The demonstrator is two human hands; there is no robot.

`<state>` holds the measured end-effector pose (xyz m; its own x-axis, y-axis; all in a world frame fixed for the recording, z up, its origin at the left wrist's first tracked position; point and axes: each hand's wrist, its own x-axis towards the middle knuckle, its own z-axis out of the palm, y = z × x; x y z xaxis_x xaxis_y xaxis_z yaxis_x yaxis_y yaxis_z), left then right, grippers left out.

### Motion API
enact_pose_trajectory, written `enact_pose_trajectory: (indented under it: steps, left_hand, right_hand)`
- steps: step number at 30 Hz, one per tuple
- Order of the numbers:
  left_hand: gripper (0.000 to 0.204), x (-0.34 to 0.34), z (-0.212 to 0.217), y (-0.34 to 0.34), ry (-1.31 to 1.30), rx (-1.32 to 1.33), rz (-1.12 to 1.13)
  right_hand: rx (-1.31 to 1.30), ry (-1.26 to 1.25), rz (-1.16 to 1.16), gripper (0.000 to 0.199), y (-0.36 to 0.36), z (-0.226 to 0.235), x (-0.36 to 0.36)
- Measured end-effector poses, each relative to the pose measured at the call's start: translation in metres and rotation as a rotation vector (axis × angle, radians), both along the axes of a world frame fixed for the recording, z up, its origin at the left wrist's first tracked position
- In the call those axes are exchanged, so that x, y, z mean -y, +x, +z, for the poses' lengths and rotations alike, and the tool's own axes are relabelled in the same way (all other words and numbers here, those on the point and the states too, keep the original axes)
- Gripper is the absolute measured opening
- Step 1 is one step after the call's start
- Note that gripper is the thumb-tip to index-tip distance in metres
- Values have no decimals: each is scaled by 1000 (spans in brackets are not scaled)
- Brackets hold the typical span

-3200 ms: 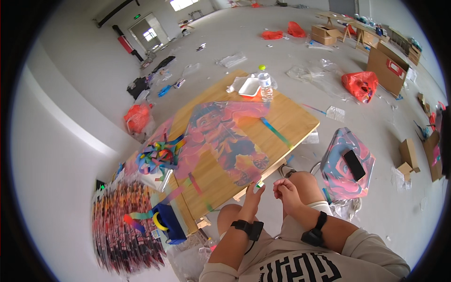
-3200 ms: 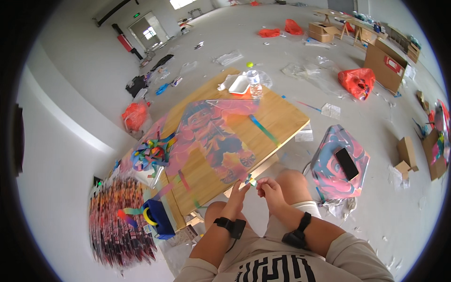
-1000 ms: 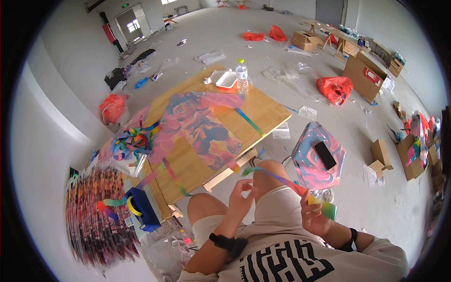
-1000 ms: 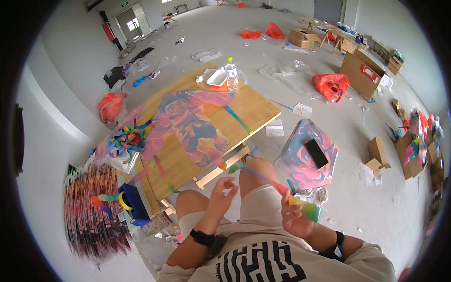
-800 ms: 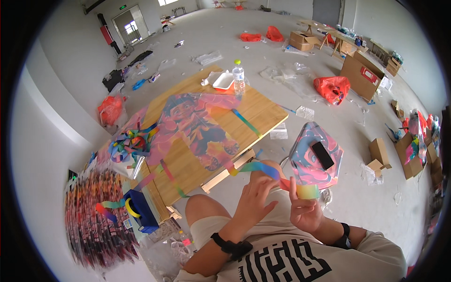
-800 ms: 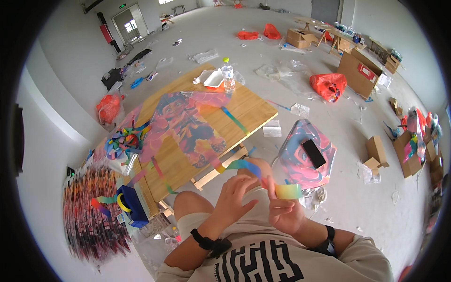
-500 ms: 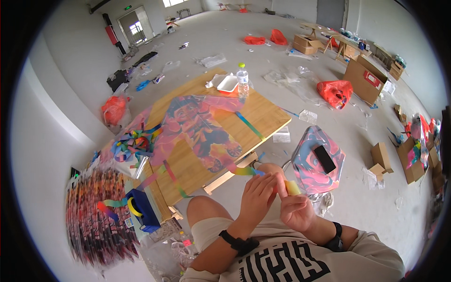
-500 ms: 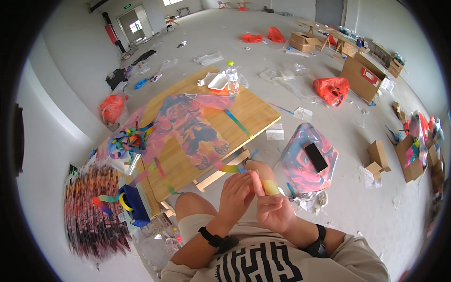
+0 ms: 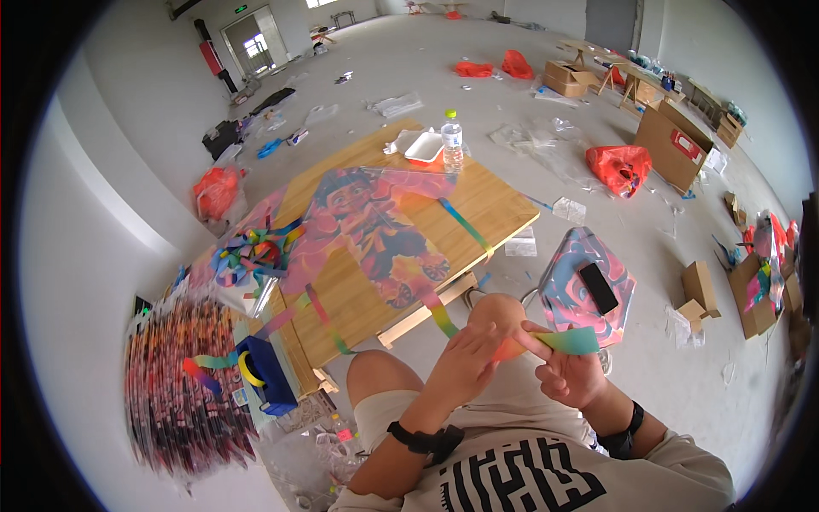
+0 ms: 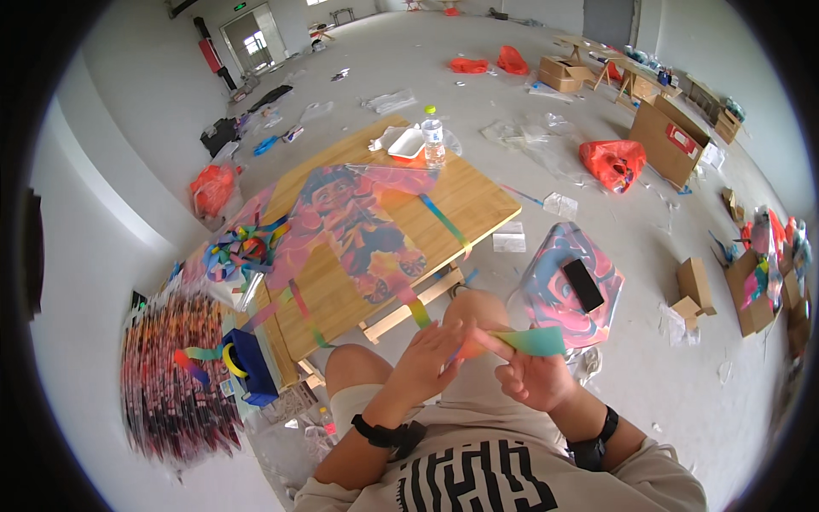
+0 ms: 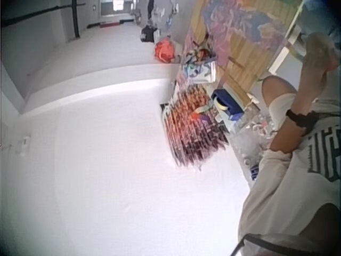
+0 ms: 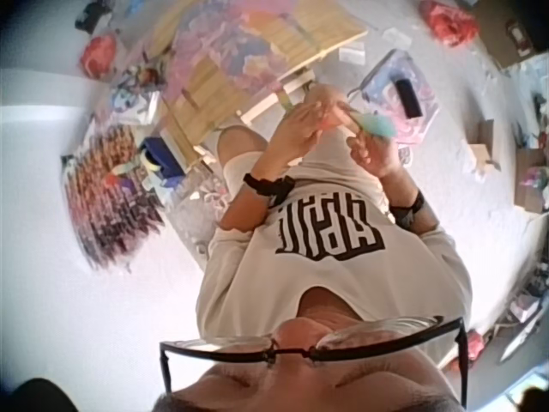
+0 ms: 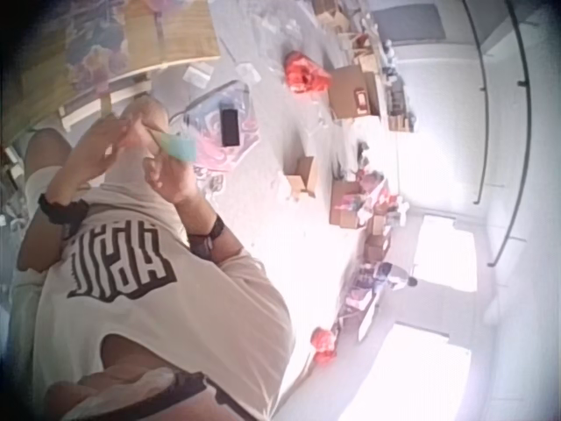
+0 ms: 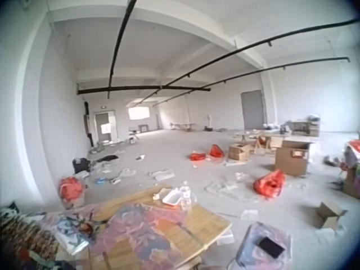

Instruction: Assembling kites by taping decorative tails to the main kite body.

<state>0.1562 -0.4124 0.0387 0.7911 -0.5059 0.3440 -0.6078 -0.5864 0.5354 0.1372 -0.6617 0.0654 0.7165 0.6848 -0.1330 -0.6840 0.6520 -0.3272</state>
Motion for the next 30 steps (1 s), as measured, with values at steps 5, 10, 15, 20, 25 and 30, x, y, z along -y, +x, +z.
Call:
enact_pose_trajectory:
  steps: [5,10,15,20,25,30]
  left_hand:
    - [75,11,30,-12,-350,87,63]
    - [70,19,27,-13,-396,86,138]
    - [59,22,27,-14,-529,-50,123]
    - [53,15,-2,-11,-504,-4,163]
    - [49,14,5,-9,-691,-206,151]
    - [49,14,-16,-7,-794,-310,58]
  right_hand:
    - [202,-40,-83,79,-1,17,-29]
    - [659,-797,-46,79,6,17,-42]
    - [878,-966,-23,85,13,1,-48]
    - [641,-847,-10,93,18,-7,-59]
    - [627,-806,-9,90,15,-15,-60]
    - [579,-770,12,79,11,-17,-58]
